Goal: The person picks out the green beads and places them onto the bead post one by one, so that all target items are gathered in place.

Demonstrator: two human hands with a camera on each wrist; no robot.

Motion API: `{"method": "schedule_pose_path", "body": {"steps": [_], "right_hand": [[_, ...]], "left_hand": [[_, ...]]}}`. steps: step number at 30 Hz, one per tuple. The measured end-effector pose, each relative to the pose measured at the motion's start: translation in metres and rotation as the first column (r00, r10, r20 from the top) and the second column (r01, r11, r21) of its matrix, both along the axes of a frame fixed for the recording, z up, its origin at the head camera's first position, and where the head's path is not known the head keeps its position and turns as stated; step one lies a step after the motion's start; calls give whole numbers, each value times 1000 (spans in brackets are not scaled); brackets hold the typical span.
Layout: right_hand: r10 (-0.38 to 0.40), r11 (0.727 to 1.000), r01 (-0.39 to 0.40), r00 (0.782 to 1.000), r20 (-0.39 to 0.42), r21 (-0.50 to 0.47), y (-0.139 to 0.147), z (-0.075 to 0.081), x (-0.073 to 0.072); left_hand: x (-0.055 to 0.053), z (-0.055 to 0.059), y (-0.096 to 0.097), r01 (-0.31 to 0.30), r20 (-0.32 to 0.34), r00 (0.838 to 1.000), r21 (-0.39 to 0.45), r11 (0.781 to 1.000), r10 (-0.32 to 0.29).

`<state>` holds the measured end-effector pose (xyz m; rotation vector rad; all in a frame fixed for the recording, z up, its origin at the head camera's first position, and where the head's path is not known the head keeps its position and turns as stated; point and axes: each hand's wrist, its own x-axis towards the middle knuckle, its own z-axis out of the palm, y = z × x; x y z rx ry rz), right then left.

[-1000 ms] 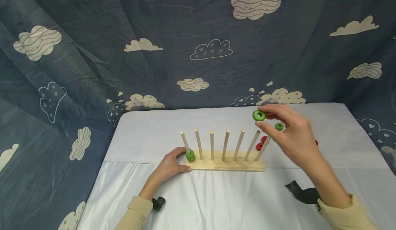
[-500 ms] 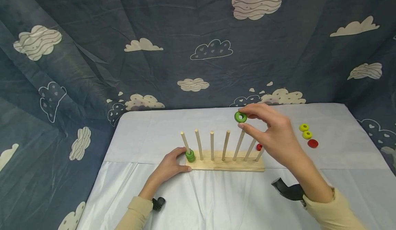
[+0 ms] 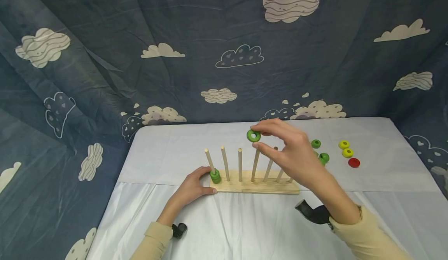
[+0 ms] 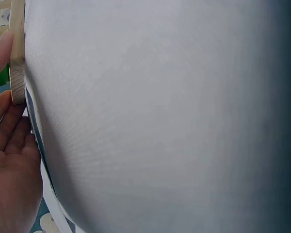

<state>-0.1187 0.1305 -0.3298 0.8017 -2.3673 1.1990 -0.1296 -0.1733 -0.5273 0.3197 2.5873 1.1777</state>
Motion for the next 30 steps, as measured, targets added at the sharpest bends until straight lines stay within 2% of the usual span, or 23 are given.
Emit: {"method": "schedule_pose_path", "body": {"steps": [16, 30], "right_hand": [[132, 989, -127, 989, 70, -70, -31, -6, -6], [221, 975, -217, 968, 119, -44, -59, 0, -14]], "left_hand": [[1, 4, 1, -4, 4, 1000, -3, 1000, 4], [1, 5, 1, 3, -8, 1000, 14, 1000, -2]]}}
